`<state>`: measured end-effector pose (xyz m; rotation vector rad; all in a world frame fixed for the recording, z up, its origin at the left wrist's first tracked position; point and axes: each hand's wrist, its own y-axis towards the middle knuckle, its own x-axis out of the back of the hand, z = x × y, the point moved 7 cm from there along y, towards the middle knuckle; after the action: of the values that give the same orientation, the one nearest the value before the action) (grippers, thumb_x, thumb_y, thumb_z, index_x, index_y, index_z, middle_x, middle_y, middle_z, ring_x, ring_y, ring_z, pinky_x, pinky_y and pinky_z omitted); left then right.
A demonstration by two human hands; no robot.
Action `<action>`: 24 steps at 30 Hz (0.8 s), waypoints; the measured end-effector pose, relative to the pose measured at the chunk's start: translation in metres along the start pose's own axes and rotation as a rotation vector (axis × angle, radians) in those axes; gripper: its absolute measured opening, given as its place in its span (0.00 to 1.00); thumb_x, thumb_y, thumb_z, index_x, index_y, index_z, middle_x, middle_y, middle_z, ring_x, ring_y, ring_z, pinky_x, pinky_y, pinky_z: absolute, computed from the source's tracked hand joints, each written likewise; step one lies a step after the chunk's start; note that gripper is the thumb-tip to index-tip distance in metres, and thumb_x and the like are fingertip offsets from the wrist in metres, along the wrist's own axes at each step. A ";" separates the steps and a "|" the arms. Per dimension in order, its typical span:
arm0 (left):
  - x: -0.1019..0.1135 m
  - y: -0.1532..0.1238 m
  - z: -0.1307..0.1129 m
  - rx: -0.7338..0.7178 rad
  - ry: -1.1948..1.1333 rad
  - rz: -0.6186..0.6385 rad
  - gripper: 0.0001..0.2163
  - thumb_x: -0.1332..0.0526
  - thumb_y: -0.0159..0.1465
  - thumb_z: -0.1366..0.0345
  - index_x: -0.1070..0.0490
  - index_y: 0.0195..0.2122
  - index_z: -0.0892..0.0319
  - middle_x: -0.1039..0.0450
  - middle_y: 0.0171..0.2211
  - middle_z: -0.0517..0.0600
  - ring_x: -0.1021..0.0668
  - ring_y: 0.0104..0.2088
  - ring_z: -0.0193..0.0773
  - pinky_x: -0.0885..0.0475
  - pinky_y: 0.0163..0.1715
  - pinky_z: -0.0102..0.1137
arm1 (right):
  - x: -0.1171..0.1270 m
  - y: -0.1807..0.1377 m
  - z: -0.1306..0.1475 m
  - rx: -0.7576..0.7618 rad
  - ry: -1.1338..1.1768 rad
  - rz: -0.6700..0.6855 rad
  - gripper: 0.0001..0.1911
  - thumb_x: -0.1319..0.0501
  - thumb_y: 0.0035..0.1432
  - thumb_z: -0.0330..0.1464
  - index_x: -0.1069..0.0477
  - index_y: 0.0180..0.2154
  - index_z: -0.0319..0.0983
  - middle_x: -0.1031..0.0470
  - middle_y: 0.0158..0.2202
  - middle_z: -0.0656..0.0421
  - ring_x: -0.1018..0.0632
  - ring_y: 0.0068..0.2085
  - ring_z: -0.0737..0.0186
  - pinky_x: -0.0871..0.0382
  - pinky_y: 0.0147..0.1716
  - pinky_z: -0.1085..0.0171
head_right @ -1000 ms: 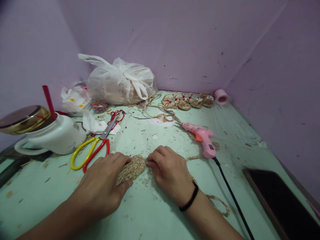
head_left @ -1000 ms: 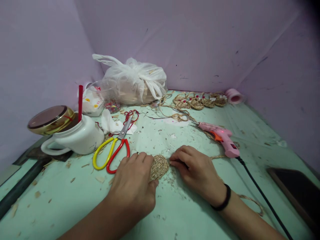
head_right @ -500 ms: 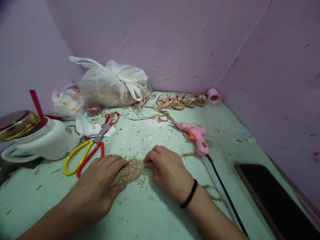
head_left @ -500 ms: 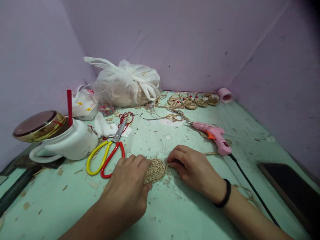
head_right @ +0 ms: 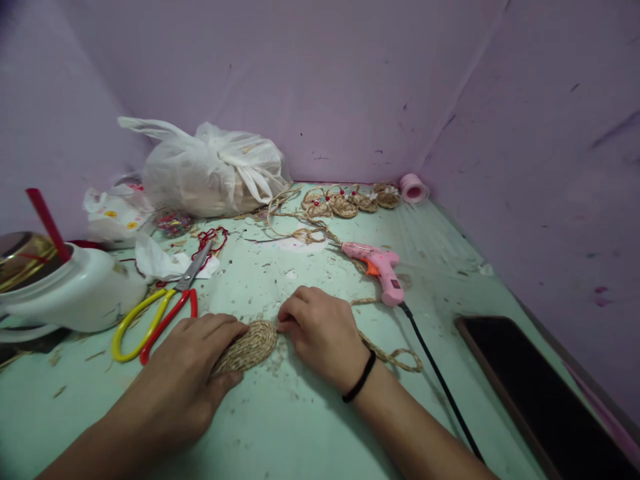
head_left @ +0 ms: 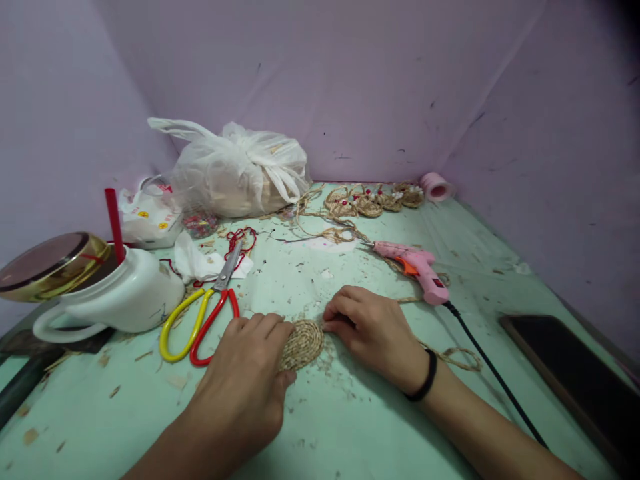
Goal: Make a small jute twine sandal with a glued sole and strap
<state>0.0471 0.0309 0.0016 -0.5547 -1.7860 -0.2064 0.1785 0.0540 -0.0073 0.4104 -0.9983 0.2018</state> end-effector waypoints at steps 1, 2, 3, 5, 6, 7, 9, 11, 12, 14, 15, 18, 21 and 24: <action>0.000 0.000 0.000 -0.002 -0.001 -0.001 0.15 0.45 0.54 0.69 0.34 0.43 0.58 0.31 0.43 0.54 0.31 0.42 0.46 0.39 0.43 0.41 | 0.001 0.000 -0.001 -0.016 -0.008 -0.015 0.01 0.38 0.50 0.29 0.29 0.28 0.40 0.28 0.29 0.61 0.28 0.32 0.65 0.41 0.29 0.68; 0.000 0.000 0.000 -0.002 -0.003 -0.003 0.15 0.45 0.54 0.69 0.33 0.43 0.58 0.31 0.43 0.54 0.31 0.43 0.46 0.39 0.43 0.41 | 0.002 0.001 -0.001 -0.030 -0.016 -0.029 0.01 0.37 0.50 0.30 0.28 0.27 0.40 0.27 0.29 0.61 0.28 0.31 0.65 0.41 0.28 0.67; 0.000 0.000 0.000 -0.001 -0.006 -0.002 0.14 0.45 0.54 0.69 0.33 0.43 0.59 0.31 0.42 0.54 0.31 0.43 0.46 0.39 0.43 0.42 | 0.003 0.001 -0.002 -0.043 -0.021 -0.037 0.01 0.37 0.49 0.30 0.28 0.27 0.41 0.27 0.29 0.61 0.28 0.31 0.65 0.41 0.28 0.67; 0.001 0.000 0.000 0.000 -0.011 0.001 0.14 0.45 0.54 0.69 0.33 0.42 0.59 0.31 0.42 0.54 0.31 0.43 0.46 0.39 0.43 0.42 | 0.003 0.001 -0.002 -0.067 -0.023 -0.045 0.01 0.36 0.48 0.30 0.28 0.27 0.41 0.27 0.29 0.61 0.28 0.30 0.65 0.42 0.27 0.67; 0.001 0.000 0.000 0.000 -0.011 0.001 0.14 0.45 0.54 0.70 0.33 0.42 0.59 0.31 0.42 0.54 0.31 0.43 0.46 0.39 0.43 0.42 | 0.002 0.000 -0.002 -0.080 -0.018 -0.046 0.02 0.36 0.48 0.29 0.28 0.26 0.41 0.27 0.29 0.61 0.28 0.30 0.66 0.42 0.27 0.67; 0.002 0.000 -0.001 -0.001 -0.011 0.001 0.14 0.45 0.54 0.70 0.33 0.42 0.59 0.31 0.42 0.54 0.31 0.43 0.46 0.39 0.43 0.42 | 0.002 0.000 -0.002 -0.093 -0.012 -0.050 0.02 0.36 0.48 0.29 0.28 0.26 0.41 0.27 0.29 0.62 0.28 0.30 0.66 0.42 0.27 0.67; 0.002 0.000 -0.001 0.000 -0.013 -0.002 0.13 0.45 0.54 0.70 0.33 0.42 0.59 0.31 0.43 0.54 0.31 0.43 0.46 0.38 0.43 0.41 | 0.004 0.000 -0.001 -0.113 -0.027 -0.079 0.02 0.36 0.47 0.29 0.29 0.26 0.41 0.27 0.29 0.62 0.28 0.29 0.65 0.43 0.26 0.67; 0.003 0.001 -0.001 0.004 -0.018 -0.006 0.13 0.45 0.54 0.70 0.33 0.42 0.58 0.32 0.43 0.54 0.31 0.43 0.46 0.38 0.43 0.41 | 0.010 -0.001 0.002 -0.112 -0.121 -0.151 0.04 0.35 0.46 0.32 0.29 0.27 0.40 0.27 0.30 0.60 0.29 0.31 0.62 0.43 0.27 0.65; 0.002 0.001 -0.001 0.002 -0.020 -0.007 0.13 0.45 0.54 0.69 0.33 0.42 0.58 0.31 0.43 0.53 0.31 0.43 0.46 0.38 0.43 0.41 | 0.013 -0.001 0.005 -0.090 -0.190 -0.185 0.05 0.35 0.46 0.34 0.29 0.27 0.40 0.27 0.30 0.58 0.29 0.33 0.59 0.43 0.29 0.63; 0.002 0.001 -0.001 -0.011 -0.022 -0.023 0.13 0.44 0.54 0.69 0.33 0.42 0.58 0.31 0.42 0.53 0.31 0.42 0.45 0.38 0.43 0.41 | 0.014 -0.002 0.013 -0.008 -0.311 -0.216 0.06 0.36 0.48 0.36 0.29 0.26 0.39 0.27 0.29 0.56 0.30 0.34 0.56 0.44 0.31 0.60; 0.001 0.001 0.000 -0.020 -0.021 -0.035 0.13 0.44 0.54 0.69 0.33 0.42 0.57 0.31 0.42 0.53 0.31 0.42 0.45 0.38 0.43 0.41 | 0.012 -0.002 0.016 0.032 -0.333 -0.200 0.06 0.37 0.49 0.34 0.29 0.25 0.39 0.27 0.28 0.56 0.31 0.33 0.56 0.45 0.31 0.60; 0.001 0.000 0.002 -0.034 -0.015 -0.069 0.14 0.44 0.54 0.69 0.33 0.42 0.57 0.31 0.41 0.52 0.31 0.41 0.44 0.38 0.42 0.40 | 0.002 -0.002 0.017 0.041 -0.212 -0.100 0.05 0.42 0.52 0.26 0.29 0.26 0.39 0.28 0.26 0.58 0.31 0.28 0.63 0.44 0.26 0.64; 0.000 -0.001 0.002 -0.053 -0.032 -0.091 0.13 0.44 0.53 0.70 0.32 0.41 0.56 0.31 0.41 0.52 0.31 0.42 0.44 0.38 0.42 0.40 | -0.004 -0.008 0.013 -0.019 -0.026 -0.049 0.08 0.45 0.51 0.22 0.29 0.28 0.38 0.28 0.28 0.58 0.29 0.29 0.65 0.41 0.27 0.67; -0.001 -0.002 -0.005 -0.121 -0.101 -0.100 0.16 0.44 0.53 0.73 0.34 0.43 0.55 0.31 0.43 0.50 0.32 0.44 0.42 0.39 0.46 0.39 | -0.001 -0.016 0.013 -0.019 0.039 -0.029 0.10 0.47 0.48 0.20 0.30 0.30 0.37 0.28 0.27 0.57 0.28 0.31 0.62 0.39 0.30 0.66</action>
<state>0.0503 0.0270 0.0024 -0.5700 -1.9102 -0.3628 0.1734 0.0339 -0.0060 0.4020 -0.9544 0.1736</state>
